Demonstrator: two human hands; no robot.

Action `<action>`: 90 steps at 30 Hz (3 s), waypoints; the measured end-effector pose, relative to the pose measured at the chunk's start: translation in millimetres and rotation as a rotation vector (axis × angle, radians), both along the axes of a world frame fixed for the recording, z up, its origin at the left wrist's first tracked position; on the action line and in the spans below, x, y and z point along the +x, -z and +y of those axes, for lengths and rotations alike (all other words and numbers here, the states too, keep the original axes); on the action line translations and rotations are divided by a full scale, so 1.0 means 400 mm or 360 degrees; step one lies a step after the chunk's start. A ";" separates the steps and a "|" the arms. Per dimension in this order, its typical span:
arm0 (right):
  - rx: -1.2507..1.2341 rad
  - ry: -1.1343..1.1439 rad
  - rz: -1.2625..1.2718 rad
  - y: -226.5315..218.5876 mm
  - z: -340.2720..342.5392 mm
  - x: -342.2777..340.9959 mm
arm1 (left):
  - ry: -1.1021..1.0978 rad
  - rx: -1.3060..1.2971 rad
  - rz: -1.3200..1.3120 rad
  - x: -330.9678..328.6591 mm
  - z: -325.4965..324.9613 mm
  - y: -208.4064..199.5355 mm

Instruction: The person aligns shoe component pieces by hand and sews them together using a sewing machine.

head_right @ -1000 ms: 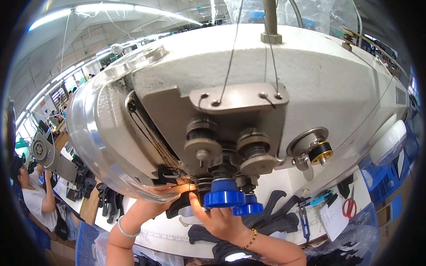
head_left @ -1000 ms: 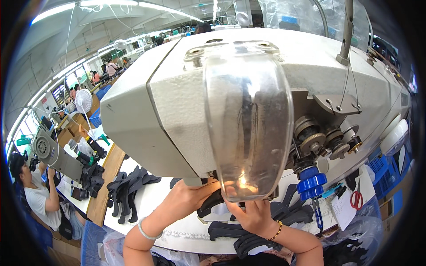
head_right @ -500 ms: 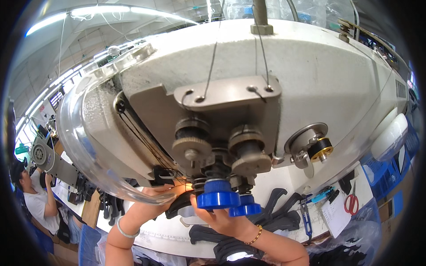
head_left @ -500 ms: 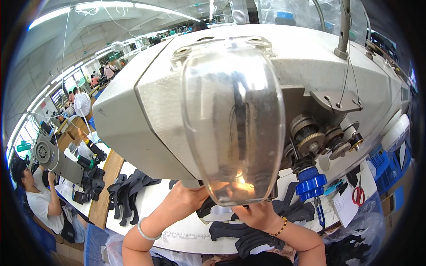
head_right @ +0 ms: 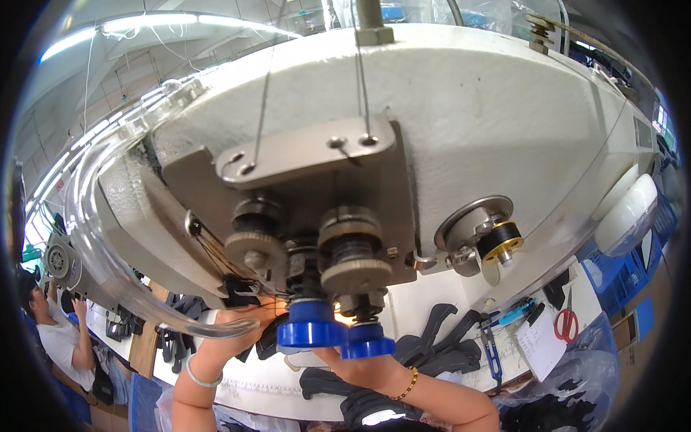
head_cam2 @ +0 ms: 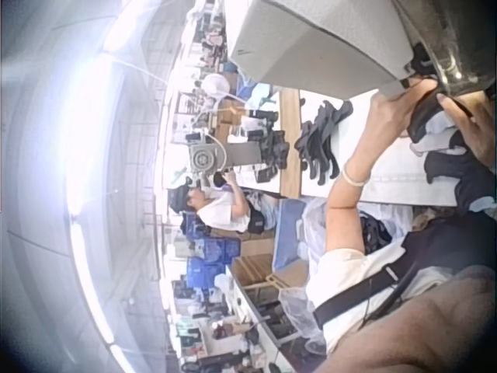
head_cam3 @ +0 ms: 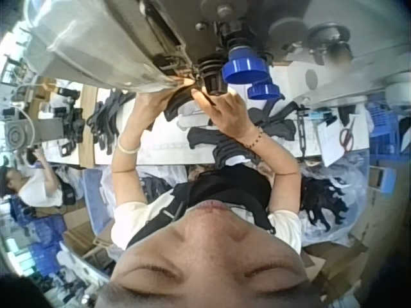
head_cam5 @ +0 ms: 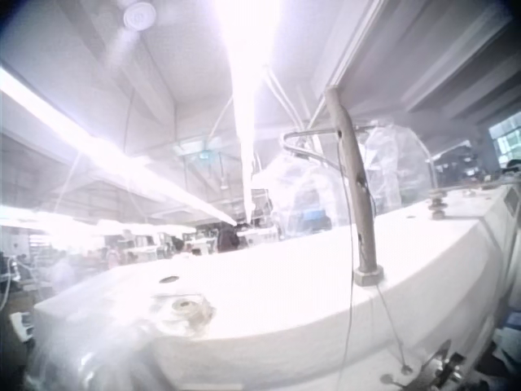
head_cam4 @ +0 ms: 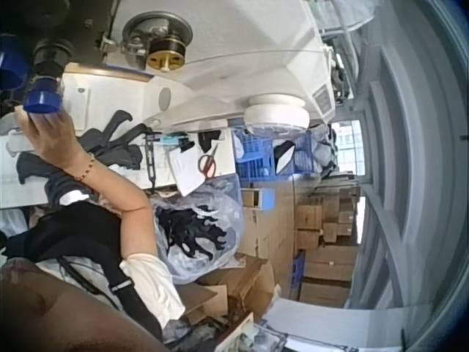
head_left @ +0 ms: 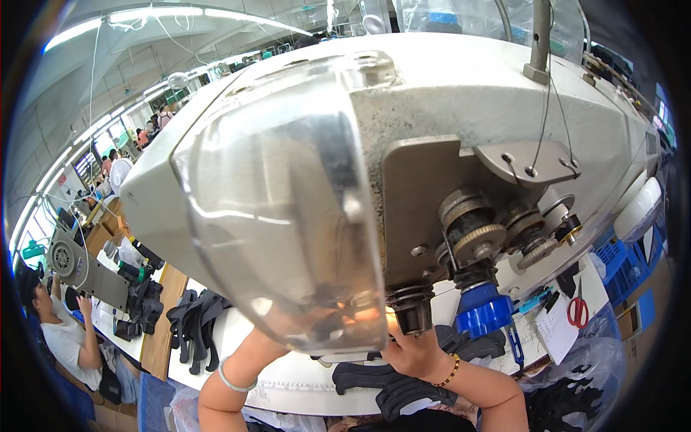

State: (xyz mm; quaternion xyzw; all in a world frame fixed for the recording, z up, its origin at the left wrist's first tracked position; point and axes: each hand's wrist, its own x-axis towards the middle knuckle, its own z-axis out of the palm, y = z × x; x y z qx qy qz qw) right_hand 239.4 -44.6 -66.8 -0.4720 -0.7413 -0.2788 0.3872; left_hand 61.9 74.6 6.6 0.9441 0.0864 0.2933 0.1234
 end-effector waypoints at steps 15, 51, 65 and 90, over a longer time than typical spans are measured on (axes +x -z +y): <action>-0.0185 0.0267 -0.0026 0.031 0.005 -0.006 | -0.0092 -0.0681 -0.0368 -0.030 0.107 0.136; -0.0382 -0.0149 0.0070 0.035 -0.043 -0.114 | -0.0590 -0.2600 -0.1707 -0.059 -0.239 0.199; -0.0142 -0.0379 -0.0223 -0.047 -0.064 -0.055 | -0.0233 -0.2337 -0.0262 -0.243 -0.383 -0.049; 0.0258 -0.0089 0.0098 0.003 0.060 0.040 | -0.0439 -0.1261 -0.0651 -0.038 -0.134 0.005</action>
